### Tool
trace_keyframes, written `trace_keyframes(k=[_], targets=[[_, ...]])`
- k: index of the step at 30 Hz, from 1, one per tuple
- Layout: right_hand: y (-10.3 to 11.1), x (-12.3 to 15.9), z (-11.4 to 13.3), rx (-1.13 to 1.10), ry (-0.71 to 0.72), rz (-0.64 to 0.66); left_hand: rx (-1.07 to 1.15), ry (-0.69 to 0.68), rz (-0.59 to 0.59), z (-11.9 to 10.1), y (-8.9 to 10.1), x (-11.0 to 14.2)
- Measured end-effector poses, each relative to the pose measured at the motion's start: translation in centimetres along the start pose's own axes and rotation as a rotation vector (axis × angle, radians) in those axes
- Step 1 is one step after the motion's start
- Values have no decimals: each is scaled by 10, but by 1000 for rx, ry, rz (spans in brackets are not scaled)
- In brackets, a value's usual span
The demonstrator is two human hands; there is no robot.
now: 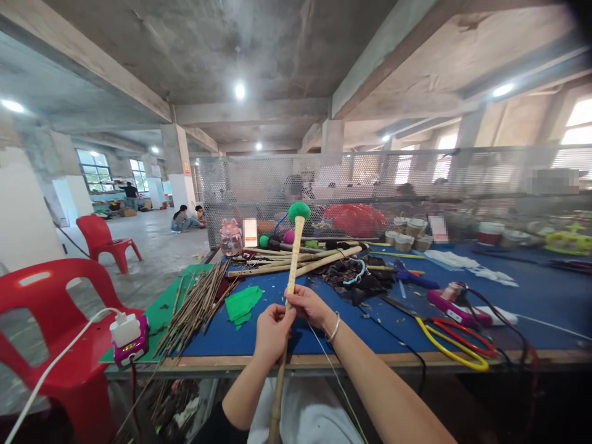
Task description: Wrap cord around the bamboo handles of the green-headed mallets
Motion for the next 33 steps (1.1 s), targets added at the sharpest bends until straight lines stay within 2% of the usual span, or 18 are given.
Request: trace_keyframes(k=[4,7,9,13,16,23,26,30,33], targets=[[-2,1,-3,-15,-38,76,96,97,120,-1,-1,0],[3,-1,-4,33,-15,32,83,150,159,4,-2,-4],[6,-2,-4,63,3,-19,54,125,119,7,-2,-8],[7,-1,0,70,36,-86,12,-36,-33,7,0,-10],[4,0,2,73,35,-61,-3,-35,-20,4,0,-6],[-3,1,1,18,-6,40,79,131,80,2,0,-1],[1,-1,-1,76,-8,-2,19,64,45,2,0,-3],[3,-2,-4,108,-7,-32,-28,-103,-103,-2,4,-4],[0,-1,-2,70,8,-17,15,-30,-60,0,3,-3]])
Point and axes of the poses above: each hand's wrist, its own x-axis away from the middle knuckle, its own y-axis out of the back of the hand, z = x × y, the point moved 5 cm from there along -x, towards the middle knuckle, and after that the axes turned 5 degrees about y, right-handed, at the moved point
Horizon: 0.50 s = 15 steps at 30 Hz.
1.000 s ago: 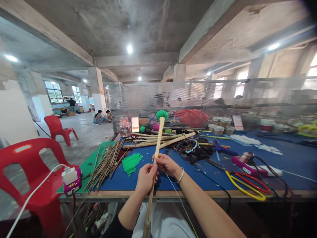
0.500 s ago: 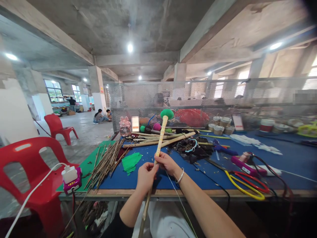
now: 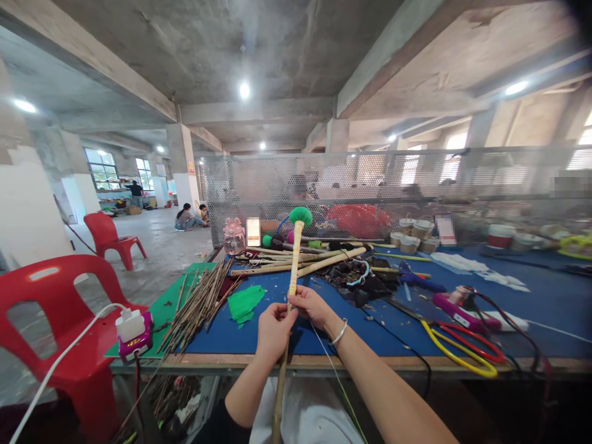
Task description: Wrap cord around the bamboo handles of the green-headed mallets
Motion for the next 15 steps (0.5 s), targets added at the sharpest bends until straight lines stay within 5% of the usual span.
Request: trace_keyframes(k=[8,15], targets=[[-3,2,2,-48,-37,71,163,204,209,1,-2,2],[6,-2,-1,19,5,-52,33,-51,-21,-4,1,0]])
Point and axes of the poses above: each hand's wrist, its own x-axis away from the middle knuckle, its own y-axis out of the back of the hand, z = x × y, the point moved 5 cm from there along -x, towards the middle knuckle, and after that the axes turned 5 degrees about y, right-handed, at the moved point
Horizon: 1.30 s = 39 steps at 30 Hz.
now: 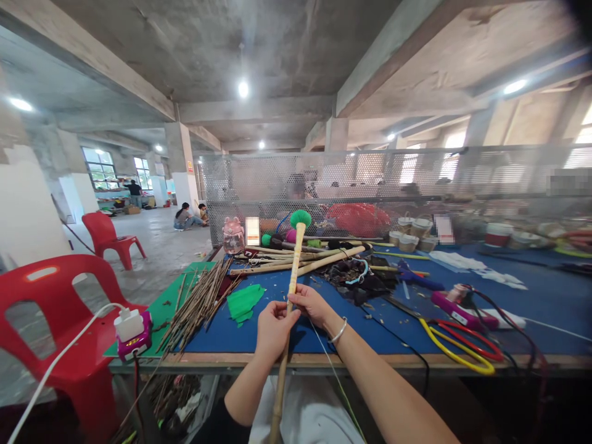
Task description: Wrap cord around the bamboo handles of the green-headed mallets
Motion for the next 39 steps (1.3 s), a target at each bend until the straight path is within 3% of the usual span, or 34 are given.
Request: trace_keyframes(k=[9,11,16,24,29,35,39], targets=[[-9,7,2,-116,-73,130,130,219,252,6,-4,2],[-5,5,0,-81,-74,94,85,205,226,7,-4,1],[-4,1,-1,-11,14,42,-42,-36,-3,1,1,1],[-14,11,7,-102,-71,164,152,79,96,1,-1,7],[-16,8,1,-22,-78,215,161,131,151,-4,-5,11],[-10,1,-5,6,-50,124,187,55,-9,3,2,1],[-11,6,1,-69,-49,142,265,59,34,4,3,1]])
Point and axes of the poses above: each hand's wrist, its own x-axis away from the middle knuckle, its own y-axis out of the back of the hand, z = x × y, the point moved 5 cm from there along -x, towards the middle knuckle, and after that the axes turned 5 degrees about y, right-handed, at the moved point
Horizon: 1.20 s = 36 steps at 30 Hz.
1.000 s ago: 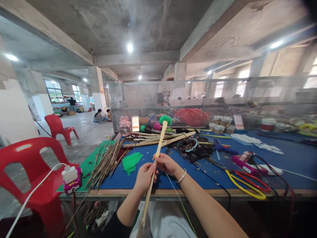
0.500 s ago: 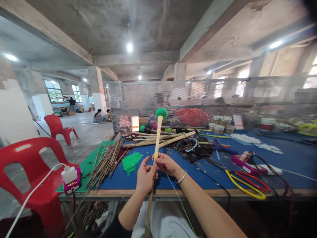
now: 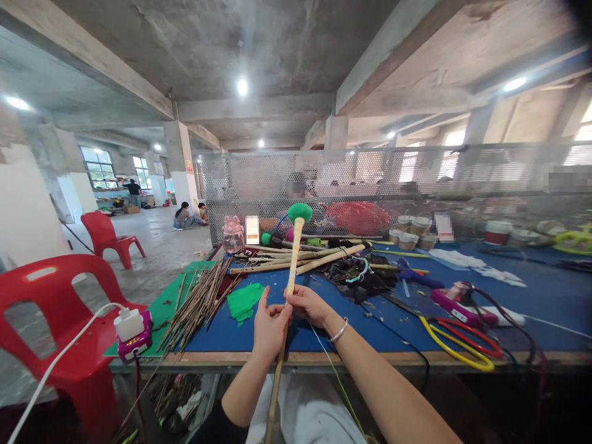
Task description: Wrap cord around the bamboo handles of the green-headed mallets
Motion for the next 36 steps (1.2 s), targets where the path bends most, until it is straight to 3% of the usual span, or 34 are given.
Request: trace_keyframes(k=[6,12,15,20,23,30,36], targets=[[0,5,2,-44,-33,45,1,73,65,-4,-3,5],[4,2,1,-12,21,-48,-246,-54,-48,-2,-2,3],[1,3,3,-17,26,-40,-303,-74,-50,-1,-3,3],[-6,6,8,-55,-15,54,-193,48,61,-1,-4,5],[-4,4,7,-20,14,44,-183,134,122,3,-6,4],[7,1,4,63,58,-89,-288,-56,-29,-2,-2,-1],[-2,3,5,0,22,9,-132,177,181,3,-6,1]])
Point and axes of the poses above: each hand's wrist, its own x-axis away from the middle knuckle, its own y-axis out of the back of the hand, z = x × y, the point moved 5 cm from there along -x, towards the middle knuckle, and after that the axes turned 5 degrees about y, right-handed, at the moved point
